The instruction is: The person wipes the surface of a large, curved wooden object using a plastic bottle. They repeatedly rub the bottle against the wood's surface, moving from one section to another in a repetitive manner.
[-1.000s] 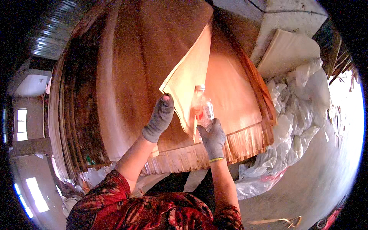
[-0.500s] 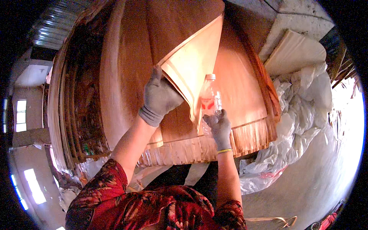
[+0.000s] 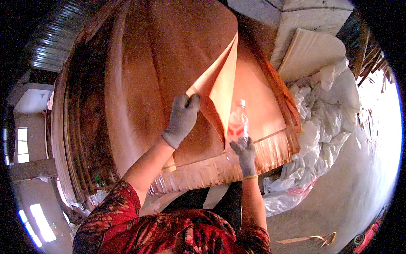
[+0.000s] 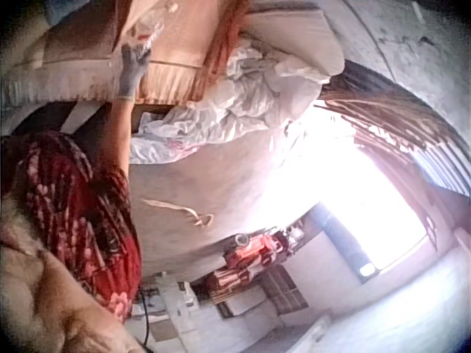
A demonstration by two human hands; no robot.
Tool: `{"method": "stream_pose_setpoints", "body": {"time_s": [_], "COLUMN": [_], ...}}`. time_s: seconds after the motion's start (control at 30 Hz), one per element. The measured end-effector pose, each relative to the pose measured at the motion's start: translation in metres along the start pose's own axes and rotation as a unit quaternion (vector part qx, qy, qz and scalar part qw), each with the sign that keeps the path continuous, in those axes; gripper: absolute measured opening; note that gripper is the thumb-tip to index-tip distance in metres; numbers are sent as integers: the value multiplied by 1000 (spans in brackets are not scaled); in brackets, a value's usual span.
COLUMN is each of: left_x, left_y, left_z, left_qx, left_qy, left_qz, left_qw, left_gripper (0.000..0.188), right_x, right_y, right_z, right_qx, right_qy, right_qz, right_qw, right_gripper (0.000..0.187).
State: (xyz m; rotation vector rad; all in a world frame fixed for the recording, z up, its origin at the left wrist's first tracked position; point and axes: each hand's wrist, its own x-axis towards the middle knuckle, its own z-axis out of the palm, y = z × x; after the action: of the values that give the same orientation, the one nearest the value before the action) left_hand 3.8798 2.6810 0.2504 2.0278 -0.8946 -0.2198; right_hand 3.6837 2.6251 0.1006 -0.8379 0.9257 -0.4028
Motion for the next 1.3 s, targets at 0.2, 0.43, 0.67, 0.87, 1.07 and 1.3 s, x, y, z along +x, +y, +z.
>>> {"method": "stream_pose_setpoints", "body": {"time_s": [0.2, 0.43, 0.67, 0.87, 1.07, 1.3], "left_x": [-11, -29, -96, -194, -264, -341], "left_y": [20, 65, 2, -71, -100, -225], "left_z": [-9, -101, -232, -365, -429, -451], "left_qx": [75, 216, 300, 24, -272, -251], "left_qy": [66, 41, 334, 457, 530, 616], "left_qz": [108, 118, 121, -61, -53, -195], "left_qw": [989, 968, 885, 887, 802, 721], "left_gripper": [18, 26, 11, 26, 26, 21], "right_x": [-44, -115, -128, -124, -103, -51], "right_y": [9, -42, -96, -105, -128, -191], "right_z": [-88, -100, -32, 64, 116, 232], "right_qx": [30, -31, -262, -689, -723, -857], "right_qy": [59, 63, -128, -226, -287, -305], "right_qz": [-21, -84, -50, -201, -230, -369], "right_qw": [998, 994, 955, 658, 585, 191], "right_gripper": [22, 41, 52, 62, 74, 69]}}
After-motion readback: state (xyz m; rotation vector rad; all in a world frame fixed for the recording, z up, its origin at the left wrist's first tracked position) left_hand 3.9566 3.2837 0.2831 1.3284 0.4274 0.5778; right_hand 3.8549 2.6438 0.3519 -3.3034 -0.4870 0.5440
